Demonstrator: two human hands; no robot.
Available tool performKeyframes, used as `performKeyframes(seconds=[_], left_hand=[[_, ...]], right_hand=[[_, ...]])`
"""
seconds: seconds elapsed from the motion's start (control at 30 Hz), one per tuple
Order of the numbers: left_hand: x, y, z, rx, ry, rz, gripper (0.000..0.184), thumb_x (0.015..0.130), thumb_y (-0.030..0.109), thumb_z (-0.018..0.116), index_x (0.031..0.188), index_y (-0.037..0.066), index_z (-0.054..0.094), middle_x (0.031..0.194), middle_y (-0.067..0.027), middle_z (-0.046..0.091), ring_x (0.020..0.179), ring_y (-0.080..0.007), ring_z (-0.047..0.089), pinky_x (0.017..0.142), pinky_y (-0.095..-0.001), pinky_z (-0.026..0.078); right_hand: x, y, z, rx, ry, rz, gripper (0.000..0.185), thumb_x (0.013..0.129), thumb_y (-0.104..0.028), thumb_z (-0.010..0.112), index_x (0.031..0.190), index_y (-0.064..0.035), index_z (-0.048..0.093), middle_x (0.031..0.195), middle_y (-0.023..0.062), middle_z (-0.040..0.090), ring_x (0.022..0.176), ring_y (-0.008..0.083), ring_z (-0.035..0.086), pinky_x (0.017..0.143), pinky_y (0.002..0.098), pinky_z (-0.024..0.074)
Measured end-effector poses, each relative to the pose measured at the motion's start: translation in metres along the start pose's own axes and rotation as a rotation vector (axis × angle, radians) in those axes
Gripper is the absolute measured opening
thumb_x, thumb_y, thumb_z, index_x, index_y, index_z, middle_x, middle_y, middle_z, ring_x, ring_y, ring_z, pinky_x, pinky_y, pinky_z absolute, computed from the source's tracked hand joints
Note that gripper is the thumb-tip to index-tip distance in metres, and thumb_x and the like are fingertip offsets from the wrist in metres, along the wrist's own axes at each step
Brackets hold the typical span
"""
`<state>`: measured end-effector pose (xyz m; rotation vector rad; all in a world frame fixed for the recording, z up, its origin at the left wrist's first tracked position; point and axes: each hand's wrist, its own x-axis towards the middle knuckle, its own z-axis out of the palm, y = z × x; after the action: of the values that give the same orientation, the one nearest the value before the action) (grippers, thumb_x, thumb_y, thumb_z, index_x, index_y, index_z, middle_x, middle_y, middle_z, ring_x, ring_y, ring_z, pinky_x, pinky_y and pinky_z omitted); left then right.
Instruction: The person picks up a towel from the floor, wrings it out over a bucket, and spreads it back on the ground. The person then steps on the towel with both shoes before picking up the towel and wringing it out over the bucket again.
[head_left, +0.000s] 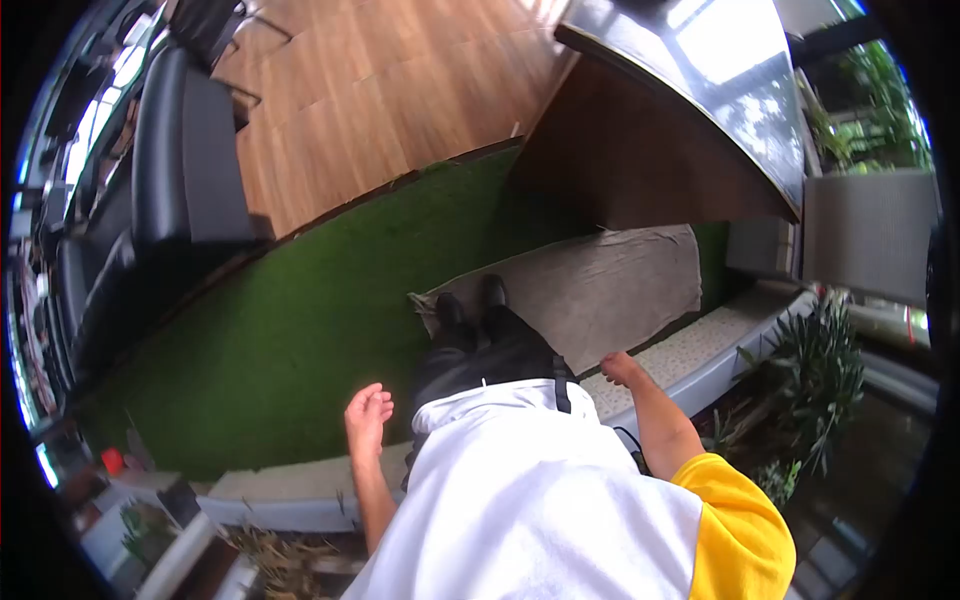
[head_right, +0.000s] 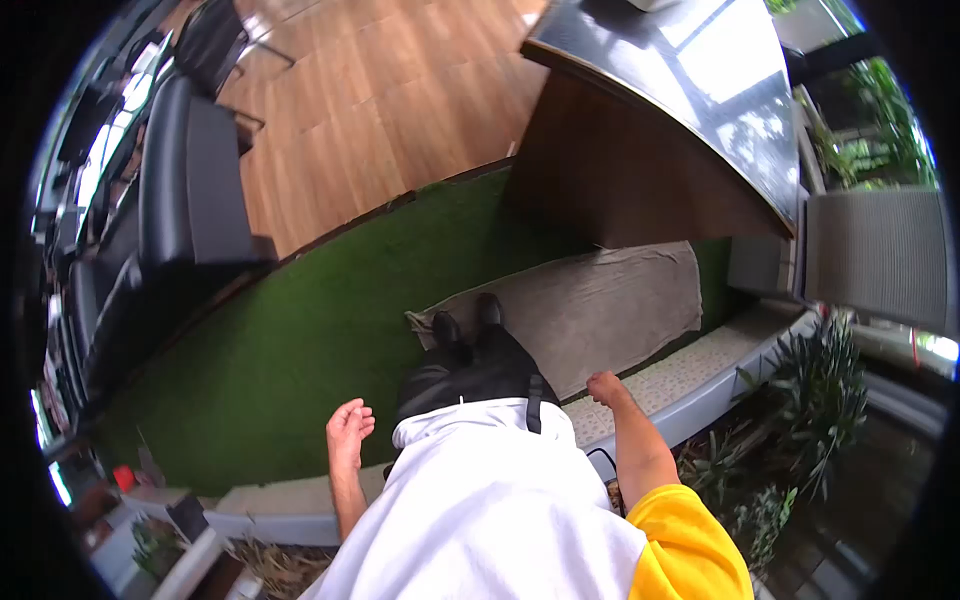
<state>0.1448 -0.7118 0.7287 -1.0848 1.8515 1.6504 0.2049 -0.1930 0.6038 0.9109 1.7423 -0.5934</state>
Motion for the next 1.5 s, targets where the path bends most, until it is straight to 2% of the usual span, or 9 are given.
performKeyframes(seconds=[0.1, 0.2, 0.4, 0.53, 0.67, 0.83, 0.97, 1.2, 1.5], left_hand=[[0.021, 0.01, 0.017, 0.073, -0.073, -0.037, 0.024, 0.094, 0.012, 0.051, 0.113, 0.0, 0.058, 0.092, -0.0091, 0.064, 0.077, -0.0137, 0.062, 0.068, -0.0251, 0.053], [0.075, 0.015, 0.026, 0.183, -0.18, -0.032, 0.021, 0.094, 0.013, 0.051, 0.11, 0.002, 0.059, 0.09, -0.0069, 0.064, 0.073, -0.0122, 0.062, 0.065, -0.025, 0.053], [0.086, 0.034, 0.034, 0.206, -0.12, -0.087, 0.022, 0.093, 0.013, 0.05, 0.11, 0.003, 0.059, 0.091, -0.0083, 0.064, 0.073, -0.0145, 0.061, 0.066, -0.0268, 0.053], [0.074, 0.003, 0.047, 0.252, -0.089, -0.172, 0.022, 0.093, 0.014, 0.051, 0.11, 0.003, 0.059, 0.092, -0.0093, 0.064, 0.074, -0.0162, 0.062, 0.065, -0.0284, 0.054], [0.054, -0.008, 0.089, 0.376, -0.186, -0.221, 0.022, 0.092, 0.013, 0.05, 0.109, 0.002, 0.059, 0.093, -0.0112, 0.064, 0.075, -0.0183, 0.063, 0.066, -0.03, 0.054], [0.074, -0.005, 0.128, 0.438, -0.295, -0.208, 0.024, 0.092, 0.013, 0.049, 0.111, 0.001, 0.058, 0.095, -0.0118, 0.064, 0.077, -0.0189, 0.063, 0.07, -0.0317, 0.054], [0.065, 0.015, 0.156, 0.383, -0.218, -0.199, 0.024, 0.092, 0.012, 0.047, 0.111, 0.0, 0.057, 0.094, -0.012, 0.064, 0.076, -0.0187, 0.063, 0.068, -0.0316, 0.055], [0.049, 0.019, 0.23, 0.462, -0.226, -0.249, 0.026, 0.092, 0.012, 0.047, 0.113, -0.001, 0.057, 0.096, -0.0135, 0.064, 0.08, -0.0205, 0.063, 0.071, -0.0327, 0.055], [0.047, 0.007, 0.264, 0.334, -0.215, -0.222, 0.028, 0.09, 0.011, 0.047, 0.114, -0.001, 0.056, 0.095, -0.0128, 0.063, 0.08, -0.0211, 0.062, 0.07, -0.0329, 0.054]], right_hand=[[0.049, 0.04, 0.02, 0.325, 0.065, -0.205, 0.026, 0.083, -0.022, 0.054, 0.099, -0.0062, 0.067, 0.077, 0.006, 0.066, 0.064, 0.0159, 0.059, 0.052, 0.0323, 0.0463], [0.004, 0.01, 0.015, 0.821, 0.069, -0.155, 0.029, 0.082, -0.02, 0.056, 0.106, -0.006, 0.065, 0.08, 0.0058, 0.066, 0.068, 0.0161, 0.06, 0.056, 0.0319, 0.0473], [0.005, 0.06, 0.046, 0.633, -0.014, -0.094, 0.034, 0.082, -0.017, 0.054, 0.112, -0.0055, 0.063, 0.092, 0.0098, 0.067, 0.075, 0.0199, 0.064, 0.062, 0.0333, 0.0511], [0.008, 0.105, 0.045, 0.593, -0.079, -0.032, 0.036, 0.081, -0.016, 0.053, 0.115, -0.0054, 0.061, 0.095, 0.0112, 0.067, 0.077, 0.0216, 0.065, 0.065, 0.0349, 0.0521], [-0.007, 0.13, 0.023, 0.965, -0.01, 0.042, 0.039, 0.08, -0.014, 0.054, 0.118, -0.0041, 0.058, 0.096, 0.0111, 0.066, 0.082, 0.0232, 0.064, 0.07, 0.0362, 0.0518], [0.012, 0.161, 0.036, 0.952, -0.006, 0.061, 0.033, 0.084, -0.017, 0.054, 0.114, -0.0067, 0.06, 0.097, 0.0096, 0.066, 0.081, 0.0236, 0.064, 0.07, 0.0386, 0.0509], [0.014, 0.182, 0.034, 0.891, -0.085, 0.124, 0.03, 0.085, -0.019, 0.053, 0.112, -0.0085, 0.061, 0.099, 0.0088, 0.066, 0.081, 0.024, 0.064, 0.07, 0.04, 0.0505], [0.031, 0.229, -0.027, 1.145, 0.005, 0.145, 0.031, 0.088, -0.018, 0.05, 0.116, -0.0064, 0.059, 0.097, 0.0105, 0.066, 0.081, 0.0259, 0.064, 0.073, 0.0413, 0.0505], [0.044, 0.227, -0.1, 0.964, -0.008, 0.065, 0.032, 0.085, -0.018, 0.054, 0.114, -0.0068, 0.06, 0.093, 0.008, 0.066, 0.08, 0.0221, 0.064, 0.069, 0.0355, 0.0507]])
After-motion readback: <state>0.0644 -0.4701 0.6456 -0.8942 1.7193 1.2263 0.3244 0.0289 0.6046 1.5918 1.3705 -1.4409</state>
